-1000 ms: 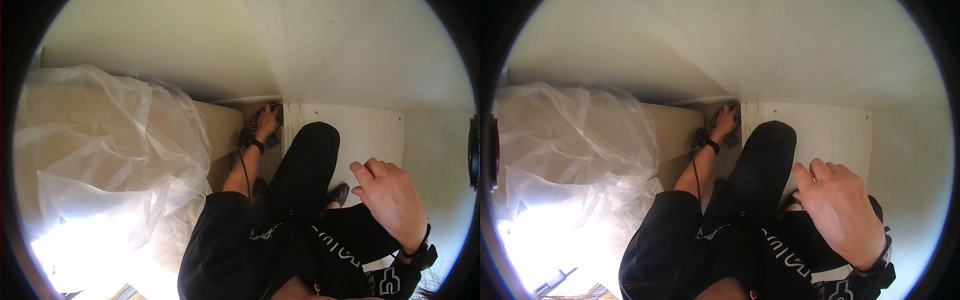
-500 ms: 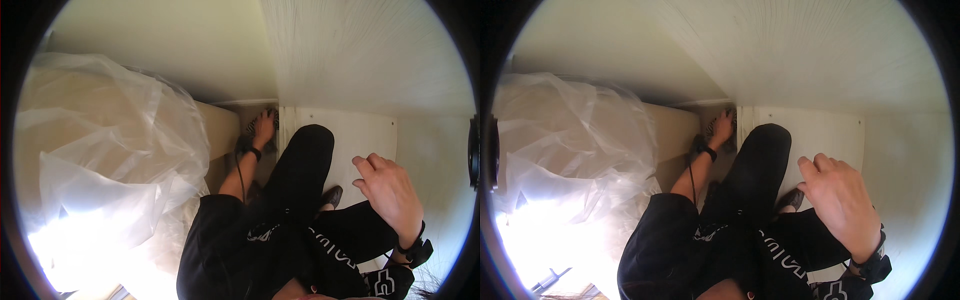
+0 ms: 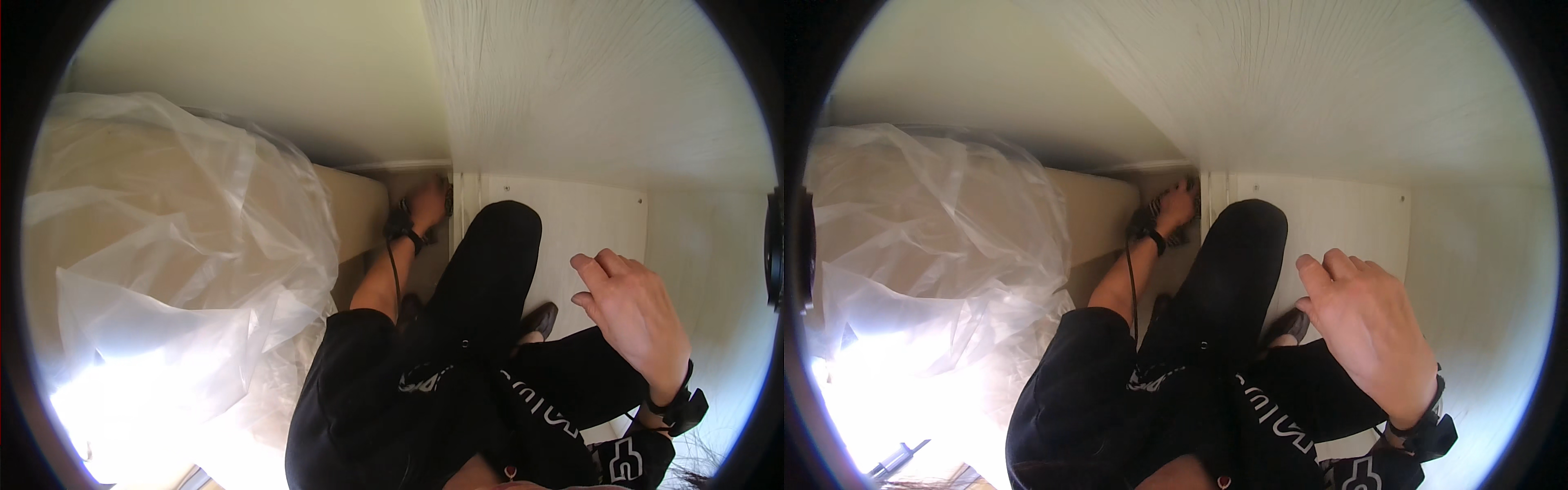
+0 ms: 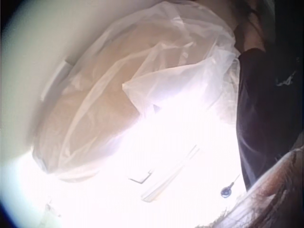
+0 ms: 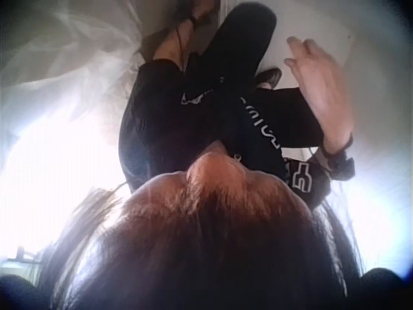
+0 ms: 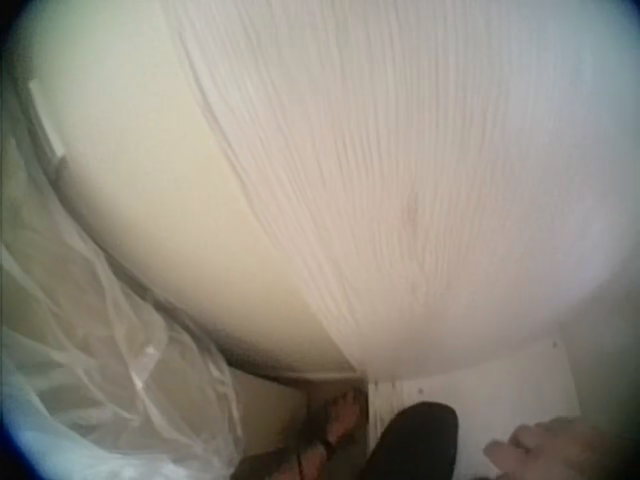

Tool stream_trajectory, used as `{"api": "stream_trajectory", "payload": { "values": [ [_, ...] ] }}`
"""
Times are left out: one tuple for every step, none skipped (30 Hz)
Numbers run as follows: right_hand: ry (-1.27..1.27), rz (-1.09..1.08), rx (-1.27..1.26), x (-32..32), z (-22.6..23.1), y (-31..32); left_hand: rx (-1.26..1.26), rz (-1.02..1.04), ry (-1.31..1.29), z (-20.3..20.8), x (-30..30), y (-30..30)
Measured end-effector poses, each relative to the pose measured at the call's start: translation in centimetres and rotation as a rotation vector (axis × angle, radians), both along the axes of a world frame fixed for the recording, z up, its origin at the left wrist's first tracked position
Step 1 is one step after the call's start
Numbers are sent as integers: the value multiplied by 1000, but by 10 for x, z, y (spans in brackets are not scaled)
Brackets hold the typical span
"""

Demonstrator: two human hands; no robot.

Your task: Tucking a striped cloth and plastic covering around the edges of a mattress.

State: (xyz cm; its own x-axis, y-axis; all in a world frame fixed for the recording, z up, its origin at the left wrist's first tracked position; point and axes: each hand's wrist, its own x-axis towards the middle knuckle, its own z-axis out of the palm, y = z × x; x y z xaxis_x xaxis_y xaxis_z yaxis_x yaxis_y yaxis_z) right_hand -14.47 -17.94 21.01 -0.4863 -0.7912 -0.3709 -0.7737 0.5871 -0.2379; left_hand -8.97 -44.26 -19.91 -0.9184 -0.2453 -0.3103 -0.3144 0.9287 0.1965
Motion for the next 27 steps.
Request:
{"api": "stream_trajectory", "payload": {
  "values": [
    [-12,3,-1,-1,4,-2,-1,3,-12,3,2,0],
    [-38,21,-4,-3,7,-3,-14,13,16,5,3,0],
    [-64,39,-7,-6,9,-4,-27,22,44,7,5,0],
    [-73,40,-7,-8,10,-5,-27,24,34,7,9,1],
    [-68,42,-7,-9,18,-5,-27,21,33,10,7,1],
    [-66,46,-8,-9,17,-4,-28,20,29,10,7,2],
    [-63,44,-7,-9,16,-4,-27,18,32,9,5,0],
    [-45,39,6,-9,15,-2,2,28,14,10,1,-4],
    [-31,33,21,-8,11,-2,34,37,-9,10,1,-5],
    [-31,30,23,-7,9,-2,37,34,-10,11,0,-4],
    [-23,28,17,-7,6,-3,60,57,8,12,-1,-4],
    [-14,27,10,-6,4,-4,82,80,26,13,0,-3],
    [-10,30,10,-6,5,-4,82,83,31,10,4,-2],
    [-24,38,-27,-7,6,-4,52,52,40,4,12,0],
    [-39,42,-64,-6,6,-4,23,18,48,4,17,3],
    [-37,43,-64,-6,6,-3,23,19,51,3,16,3],
    [-29,42,-27,-7,6,-2,13,23,36,1,16,4],
    [-23,38,10,-6,5,-3,2,26,20,2,17,4],
    [-23,37,10,-6,4,-4,2,24,20,1,13,0],
    [-20,35,31,-6,4,-6,19,33,-20,1,6,-7],
    [-20,29,60,-6,6,-6,42,37,-63,3,2,-6],
    [-25,22,68,-6,9,-6,50,30,-68,4,2,0],
    [-36,21,46,-6,12,-6,37,33,-41,5,3,7],
    [-50,34,10,-9,15,-8,10,50,-15,9,6,6],
    [-56,40,6,-11,16,-10,5,56,-21,10,12,4],
    [-67,55,-6,-14,16,-11,-2,58,22,9,18,3],
    [-72,64,-13,-13,14,-11,-3,53,72,7,20,4]
  ]
}}
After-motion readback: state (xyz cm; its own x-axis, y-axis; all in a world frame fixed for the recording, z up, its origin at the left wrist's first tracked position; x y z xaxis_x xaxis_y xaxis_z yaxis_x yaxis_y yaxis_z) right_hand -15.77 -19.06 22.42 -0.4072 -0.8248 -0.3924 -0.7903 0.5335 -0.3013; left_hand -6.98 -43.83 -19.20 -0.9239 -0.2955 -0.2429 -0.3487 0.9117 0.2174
